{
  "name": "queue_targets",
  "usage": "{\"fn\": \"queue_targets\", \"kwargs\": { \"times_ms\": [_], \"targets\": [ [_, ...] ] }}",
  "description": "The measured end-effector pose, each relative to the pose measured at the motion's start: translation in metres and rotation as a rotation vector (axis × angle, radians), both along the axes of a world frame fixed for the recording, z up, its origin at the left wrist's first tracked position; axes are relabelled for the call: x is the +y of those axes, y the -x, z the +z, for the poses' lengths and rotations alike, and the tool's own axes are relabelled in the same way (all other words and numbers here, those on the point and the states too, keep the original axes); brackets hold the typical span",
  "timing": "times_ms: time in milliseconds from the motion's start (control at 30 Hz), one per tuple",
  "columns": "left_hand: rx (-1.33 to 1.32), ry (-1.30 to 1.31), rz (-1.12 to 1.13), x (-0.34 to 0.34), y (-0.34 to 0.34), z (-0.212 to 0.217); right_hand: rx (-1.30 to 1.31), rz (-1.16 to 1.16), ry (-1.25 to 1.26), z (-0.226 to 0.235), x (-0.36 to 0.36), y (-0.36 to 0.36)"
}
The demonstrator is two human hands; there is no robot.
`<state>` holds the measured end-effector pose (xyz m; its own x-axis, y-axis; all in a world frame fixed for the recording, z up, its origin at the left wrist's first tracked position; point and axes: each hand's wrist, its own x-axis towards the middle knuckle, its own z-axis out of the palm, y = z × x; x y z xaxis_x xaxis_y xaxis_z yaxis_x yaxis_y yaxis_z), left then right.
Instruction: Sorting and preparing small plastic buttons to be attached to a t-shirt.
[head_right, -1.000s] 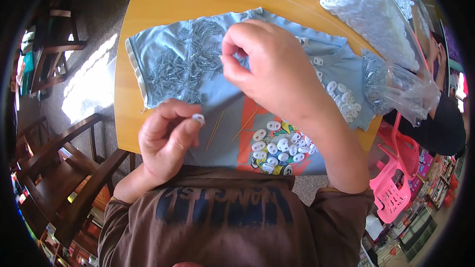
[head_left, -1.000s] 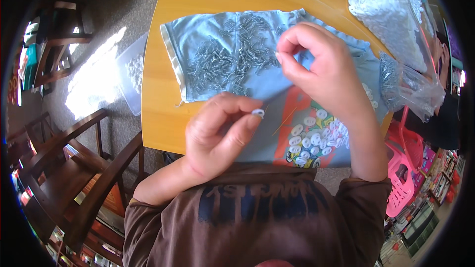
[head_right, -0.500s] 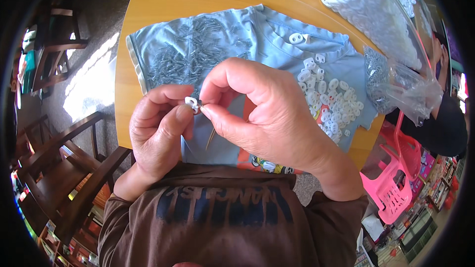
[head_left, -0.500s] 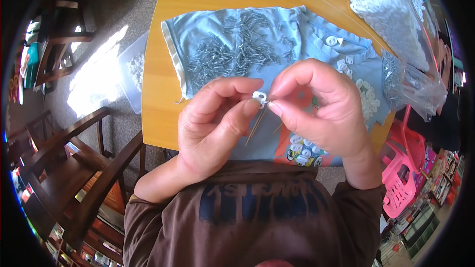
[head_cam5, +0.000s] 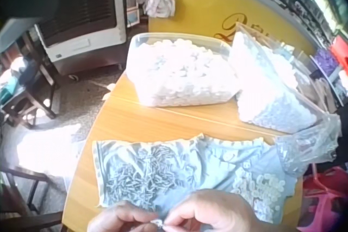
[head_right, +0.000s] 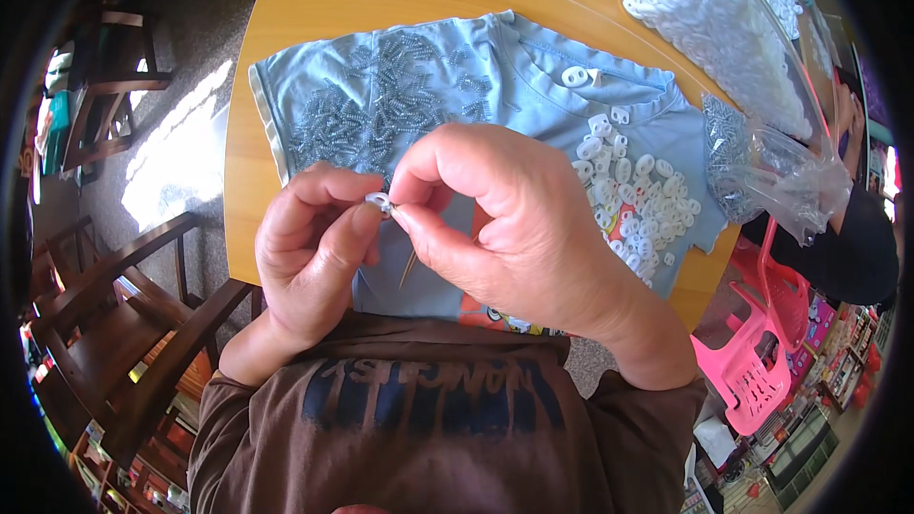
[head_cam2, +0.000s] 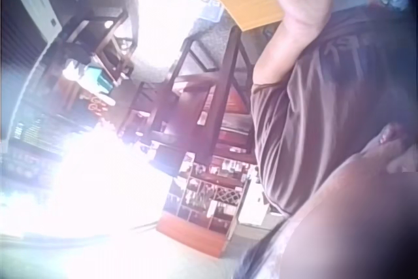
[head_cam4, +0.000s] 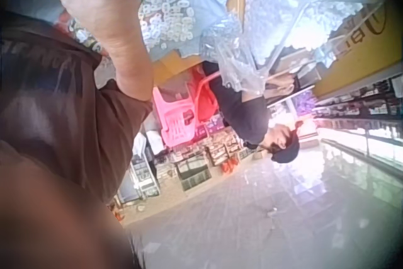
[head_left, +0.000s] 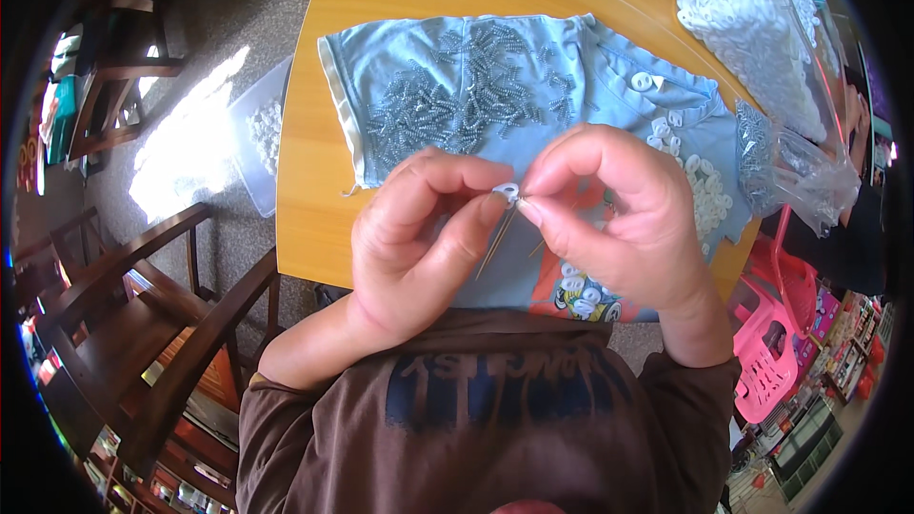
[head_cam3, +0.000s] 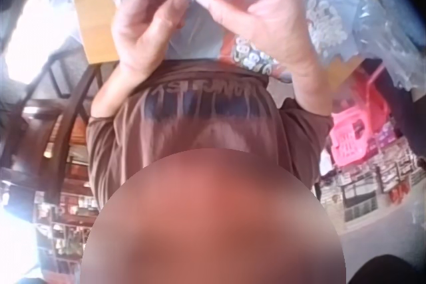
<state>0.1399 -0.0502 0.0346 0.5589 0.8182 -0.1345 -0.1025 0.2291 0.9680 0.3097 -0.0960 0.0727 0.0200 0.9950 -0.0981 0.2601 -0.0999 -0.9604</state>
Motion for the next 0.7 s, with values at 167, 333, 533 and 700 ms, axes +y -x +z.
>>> {"fn": "queue_targets", "kwargs": {
  "times_ms": [167,333,533,700],
  "targets": [
    [0.095,-0.148,-0.005,0.0,0.001,0.002,-0.122,0.029,-0.128,-0.001,0.0,0.001],
    [0.088,-0.199,-0.013,-0.001,0.0,0.001,-0.149,0.042,-0.15,-0.002,-0.001,0.0],
    [-0.048,0.014,-0.052,-0.003,0.0,-0.008,-0.151,-0.006,-0.115,-0.008,-0.001,0.001],
    [-0.101,0.142,-0.035,-0.005,0.0,-0.003,-0.141,-0.042,-0.148,-0.003,-0.009,-0.021]
  ]
}}
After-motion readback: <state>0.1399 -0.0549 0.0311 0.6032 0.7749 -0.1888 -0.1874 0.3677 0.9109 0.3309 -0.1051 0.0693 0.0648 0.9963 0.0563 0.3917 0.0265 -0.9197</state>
